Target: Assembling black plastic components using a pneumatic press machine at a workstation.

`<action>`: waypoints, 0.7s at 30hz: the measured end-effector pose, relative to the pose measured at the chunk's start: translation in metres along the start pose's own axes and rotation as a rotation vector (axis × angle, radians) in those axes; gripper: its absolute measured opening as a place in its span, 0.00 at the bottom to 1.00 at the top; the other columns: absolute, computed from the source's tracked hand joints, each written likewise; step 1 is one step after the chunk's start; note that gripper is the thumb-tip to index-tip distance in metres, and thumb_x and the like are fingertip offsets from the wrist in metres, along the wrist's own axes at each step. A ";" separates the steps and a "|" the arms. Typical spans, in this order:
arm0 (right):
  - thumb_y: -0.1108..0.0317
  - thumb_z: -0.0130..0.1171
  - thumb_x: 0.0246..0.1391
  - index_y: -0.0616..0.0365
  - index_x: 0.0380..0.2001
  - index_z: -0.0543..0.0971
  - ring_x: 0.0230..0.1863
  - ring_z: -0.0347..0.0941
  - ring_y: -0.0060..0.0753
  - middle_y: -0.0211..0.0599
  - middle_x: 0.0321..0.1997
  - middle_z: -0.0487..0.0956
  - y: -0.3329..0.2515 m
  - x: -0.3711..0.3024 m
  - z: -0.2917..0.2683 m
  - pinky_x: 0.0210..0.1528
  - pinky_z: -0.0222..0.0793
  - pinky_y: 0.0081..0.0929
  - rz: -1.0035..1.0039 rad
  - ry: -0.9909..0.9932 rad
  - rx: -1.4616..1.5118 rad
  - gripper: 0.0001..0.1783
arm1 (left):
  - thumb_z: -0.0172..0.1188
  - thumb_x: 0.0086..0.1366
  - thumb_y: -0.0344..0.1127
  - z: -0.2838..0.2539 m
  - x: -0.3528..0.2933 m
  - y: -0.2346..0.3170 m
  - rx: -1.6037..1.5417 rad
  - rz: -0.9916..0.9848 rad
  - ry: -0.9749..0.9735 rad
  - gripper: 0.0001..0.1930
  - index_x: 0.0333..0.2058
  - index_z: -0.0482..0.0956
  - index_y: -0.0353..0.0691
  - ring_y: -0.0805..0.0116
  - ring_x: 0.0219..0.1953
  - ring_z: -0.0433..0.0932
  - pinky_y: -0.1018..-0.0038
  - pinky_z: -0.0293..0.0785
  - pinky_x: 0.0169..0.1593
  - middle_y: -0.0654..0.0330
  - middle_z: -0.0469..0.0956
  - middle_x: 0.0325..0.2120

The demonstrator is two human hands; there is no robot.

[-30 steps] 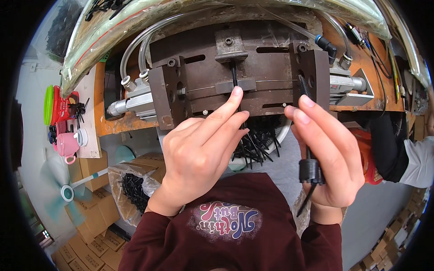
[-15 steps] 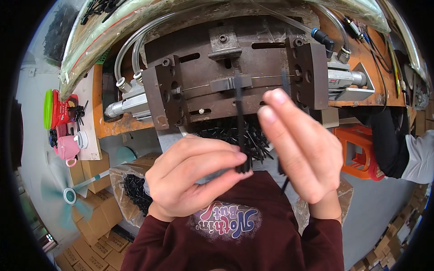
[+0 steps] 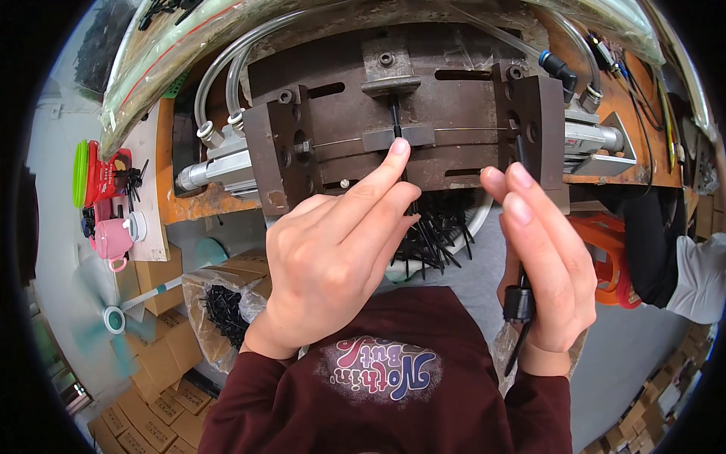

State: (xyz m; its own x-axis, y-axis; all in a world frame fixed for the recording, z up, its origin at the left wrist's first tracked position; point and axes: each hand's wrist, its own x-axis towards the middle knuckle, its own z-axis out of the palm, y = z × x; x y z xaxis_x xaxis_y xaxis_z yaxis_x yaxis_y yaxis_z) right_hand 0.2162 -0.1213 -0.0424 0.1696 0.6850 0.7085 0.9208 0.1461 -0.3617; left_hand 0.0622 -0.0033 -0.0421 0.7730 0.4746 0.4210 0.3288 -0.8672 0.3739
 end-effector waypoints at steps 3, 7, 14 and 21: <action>0.86 0.60 0.50 0.69 0.47 0.75 0.45 0.82 0.49 0.58 0.49 0.78 0.001 -0.002 0.000 0.46 0.80 0.33 -0.040 -0.043 0.019 0.19 | 0.72 0.46 0.30 0.000 -0.001 -0.001 -0.087 -0.013 0.014 0.16 0.36 0.83 0.38 0.66 0.28 0.82 0.76 0.75 0.31 0.56 0.82 0.45; 0.79 0.61 0.49 0.73 0.42 0.79 0.42 0.82 0.49 0.58 0.45 0.80 -0.001 0.002 0.002 0.43 0.81 0.36 -0.112 -0.135 -0.041 0.15 | 0.75 0.46 0.30 -0.004 -0.005 0.003 -0.607 0.007 0.090 0.18 0.38 0.83 0.36 0.64 0.31 0.83 0.75 0.79 0.35 0.55 0.84 0.39; 0.75 0.67 0.47 0.71 0.43 0.80 0.37 0.83 0.43 0.55 0.42 0.82 0.002 0.007 0.009 0.36 0.79 0.30 -0.019 -0.057 0.080 0.18 | 0.75 0.44 0.24 -0.011 -0.011 0.007 -0.513 -0.020 0.169 0.17 0.36 0.84 0.33 0.63 0.33 0.82 0.73 0.80 0.36 0.53 0.83 0.35; 0.34 0.32 0.65 0.66 0.25 0.77 0.15 0.69 0.24 0.42 0.21 0.81 0.004 -0.003 -0.015 0.21 0.62 0.19 0.642 -0.229 0.771 0.43 | 0.72 0.44 0.29 0.022 -0.013 -0.008 -0.031 0.091 0.203 0.15 0.34 0.84 0.35 0.67 0.28 0.80 0.76 0.75 0.32 0.53 0.81 0.46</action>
State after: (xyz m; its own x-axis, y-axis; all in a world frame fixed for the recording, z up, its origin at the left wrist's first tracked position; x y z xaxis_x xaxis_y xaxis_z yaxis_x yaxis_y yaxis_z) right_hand 0.2241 -0.1330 -0.0366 0.4047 0.9035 0.1409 0.1906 0.0673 -0.9794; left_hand 0.0617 -0.0059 -0.0682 0.6729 0.4175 0.6107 0.2431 -0.9045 0.3505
